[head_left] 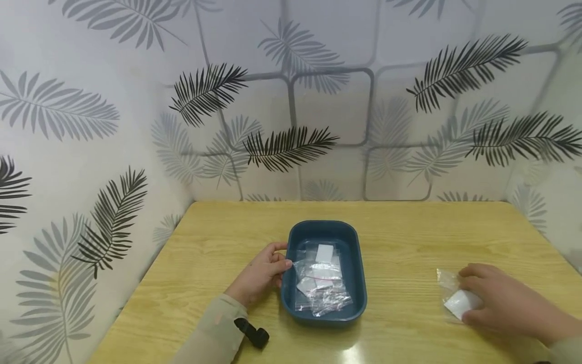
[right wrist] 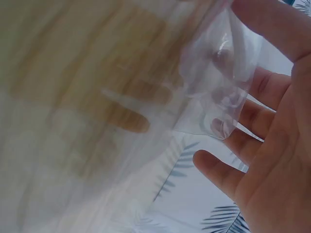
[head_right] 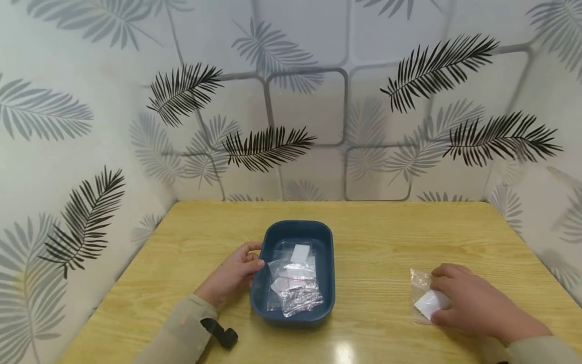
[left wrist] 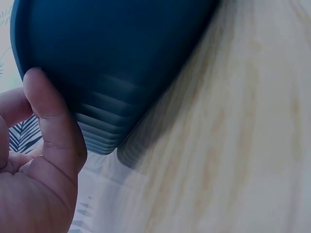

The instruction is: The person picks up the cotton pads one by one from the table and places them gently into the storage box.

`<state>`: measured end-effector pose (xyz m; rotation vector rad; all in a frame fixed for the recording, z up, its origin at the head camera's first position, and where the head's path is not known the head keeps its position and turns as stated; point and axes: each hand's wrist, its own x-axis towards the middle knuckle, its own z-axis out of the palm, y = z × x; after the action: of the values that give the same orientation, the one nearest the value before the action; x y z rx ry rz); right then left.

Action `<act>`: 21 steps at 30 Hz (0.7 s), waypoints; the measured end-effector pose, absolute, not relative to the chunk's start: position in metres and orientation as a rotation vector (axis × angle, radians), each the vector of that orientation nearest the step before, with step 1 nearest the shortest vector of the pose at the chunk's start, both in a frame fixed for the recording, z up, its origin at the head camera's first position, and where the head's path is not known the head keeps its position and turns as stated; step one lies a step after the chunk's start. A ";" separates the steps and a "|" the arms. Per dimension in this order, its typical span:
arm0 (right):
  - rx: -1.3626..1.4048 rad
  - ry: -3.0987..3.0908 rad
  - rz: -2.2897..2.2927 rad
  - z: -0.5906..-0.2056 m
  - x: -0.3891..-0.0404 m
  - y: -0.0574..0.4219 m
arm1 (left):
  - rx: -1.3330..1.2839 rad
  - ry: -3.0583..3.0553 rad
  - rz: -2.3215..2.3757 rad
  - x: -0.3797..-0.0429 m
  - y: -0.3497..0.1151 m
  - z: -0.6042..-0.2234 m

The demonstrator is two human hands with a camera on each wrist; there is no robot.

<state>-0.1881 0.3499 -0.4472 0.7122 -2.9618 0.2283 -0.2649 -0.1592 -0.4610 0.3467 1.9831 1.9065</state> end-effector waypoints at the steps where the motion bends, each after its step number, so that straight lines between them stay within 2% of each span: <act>1: 0.717 -2.960 0.226 -0.447 -0.190 0.348 | 0.345 1.978 1.908 -0.265 -0.159 -0.461; 11: 0.871 -2.775 0.182 -0.437 -0.208 0.327 | 0.359 1.960 1.910 -0.265 -0.157 -0.462; 21: 0.936 -2.719 0.225 -0.398 -0.228 0.295 | 0.361 1.963 1.920 -0.267 -0.156 -0.464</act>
<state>-0.2277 0.2946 -0.3983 0.9358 -2.7195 0.2246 -0.2668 -0.1560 -0.4641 0.3611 1.9632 1.9198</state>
